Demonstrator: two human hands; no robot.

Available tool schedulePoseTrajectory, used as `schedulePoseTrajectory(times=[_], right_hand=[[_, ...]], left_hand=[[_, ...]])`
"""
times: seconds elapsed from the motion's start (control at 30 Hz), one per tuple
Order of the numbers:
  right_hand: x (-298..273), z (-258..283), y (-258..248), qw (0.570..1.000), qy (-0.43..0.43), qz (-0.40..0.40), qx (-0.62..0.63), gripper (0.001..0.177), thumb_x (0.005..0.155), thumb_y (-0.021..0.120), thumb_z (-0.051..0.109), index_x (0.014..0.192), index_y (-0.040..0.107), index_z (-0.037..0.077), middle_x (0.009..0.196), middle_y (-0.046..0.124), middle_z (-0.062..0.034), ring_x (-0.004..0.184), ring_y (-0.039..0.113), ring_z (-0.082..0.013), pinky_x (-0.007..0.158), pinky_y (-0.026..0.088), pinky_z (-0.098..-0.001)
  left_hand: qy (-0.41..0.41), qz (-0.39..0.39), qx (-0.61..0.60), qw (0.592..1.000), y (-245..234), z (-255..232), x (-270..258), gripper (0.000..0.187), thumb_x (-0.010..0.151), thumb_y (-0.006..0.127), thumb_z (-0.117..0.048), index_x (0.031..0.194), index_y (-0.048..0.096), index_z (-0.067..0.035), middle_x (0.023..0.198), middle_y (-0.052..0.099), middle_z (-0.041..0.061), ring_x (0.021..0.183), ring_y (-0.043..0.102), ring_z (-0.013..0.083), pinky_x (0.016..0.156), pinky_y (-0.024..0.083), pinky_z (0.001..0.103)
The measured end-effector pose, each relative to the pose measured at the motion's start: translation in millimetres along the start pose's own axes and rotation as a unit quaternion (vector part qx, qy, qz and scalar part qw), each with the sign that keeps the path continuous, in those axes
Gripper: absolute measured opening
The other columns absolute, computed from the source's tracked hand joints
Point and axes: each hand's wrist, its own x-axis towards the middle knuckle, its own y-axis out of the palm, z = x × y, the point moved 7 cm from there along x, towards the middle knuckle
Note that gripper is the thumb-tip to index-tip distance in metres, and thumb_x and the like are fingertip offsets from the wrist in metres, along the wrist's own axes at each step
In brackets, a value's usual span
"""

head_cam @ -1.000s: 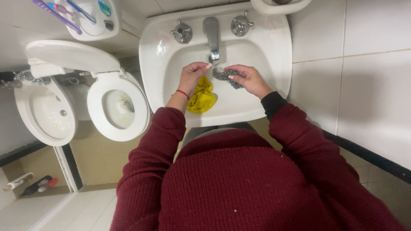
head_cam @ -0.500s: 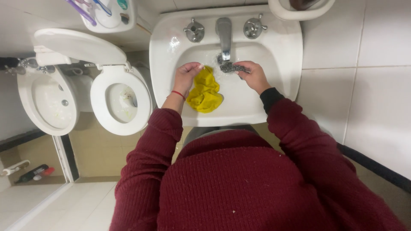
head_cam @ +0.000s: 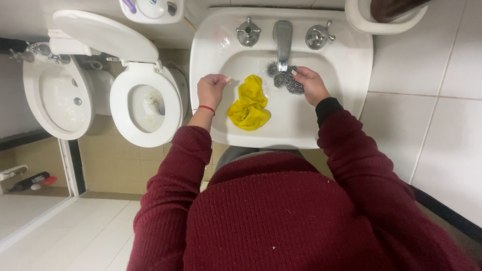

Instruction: The person scrubs a white bathroom sink basin and faucet using a metal scouring pad and a yellow cloth. They repeatedly scrub the basin, faucet, and handles, then rinse the pad under running water and continue scrubbing.

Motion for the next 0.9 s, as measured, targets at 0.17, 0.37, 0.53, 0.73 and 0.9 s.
schedulePoseTrajectory(times=[0.17,0.37,0.53,0.73,0.9], right_hand=[[-20.2,16.3,8.2,0.998,0.04,0.006,0.054,0.024,0.091,0.07,0.011,0.116,0.069,0.012,0.102,0.073,-0.0022,0.094,0.071,-0.012,0.087,0.057,-0.0268],[-34.5,17.2,8.8,0.98,0.148,0.038,0.127,0.013,0.095,0.065,0.015,0.1,0.063,0.003,0.095,0.071,-0.0119,0.083,0.073,-0.0252,0.083,0.063,-0.0418],[-51.9,26.1,20.0,0.974,0.18,0.068,0.121,0.016,0.092,0.067,0.017,0.096,0.062,0.002,0.093,0.069,-0.0158,0.079,0.074,-0.03,0.08,0.063,-0.0478],[-63.0,37.1,29.3,0.964,0.189,0.164,0.095,0.029,0.099,0.057,0.031,0.106,0.062,0.003,0.089,0.069,-0.0145,0.079,0.074,-0.0241,0.086,0.06,-0.0472],[-75.4,50.0,16.7,0.972,0.119,0.202,0.021,0.02,0.095,0.065,0.019,0.112,0.063,0.009,0.09,0.07,-0.0061,0.082,0.071,-0.0108,0.09,0.058,-0.0338]], left_hand=[[0.1,0.008,0.135,0.986,-2.9,-27.2,-8.6,0.014,0.09,0.074,-0.028,0.088,0.076,-0.014,0.073,0.061,0.005,0.075,0.065,0.0239,0.074,0.054,0.038],[0.066,0.145,-0.023,0.987,43.9,-22.3,-9.6,0.015,0.094,0.069,-0.026,0.099,0.074,-0.013,0.074,0.065,0.003,0.072,0.061,0.0145,0.073,0.05,0.031],[0.186,0.291,0.01,0.938,86.4,-74.3,-55.2,0.071,0.08,0.084,-0.027,0.14,0.051,-0.009,0.135,0.054,0.025,0.128,0.049,0.044,0.11,0.039,0.053],[0.178,0.29,0.123,0.932,126.6,-72.4,-58.0,0.06,0.084,0.073,-0.02,0.139,0.051,-0.01,0.129,0.059,0.019,0.125,0.054,0.0379,0.108,0.042,0.047],[0.078,0.253,0.082,0.961,136.5,-25.2,-24.6,0.034,0.079,0.073,-0.035,0.083,0.063,-0.003,0.074,0.059,0.014,0.086,0.067,0.0364,0.077,0.051,0.043]])
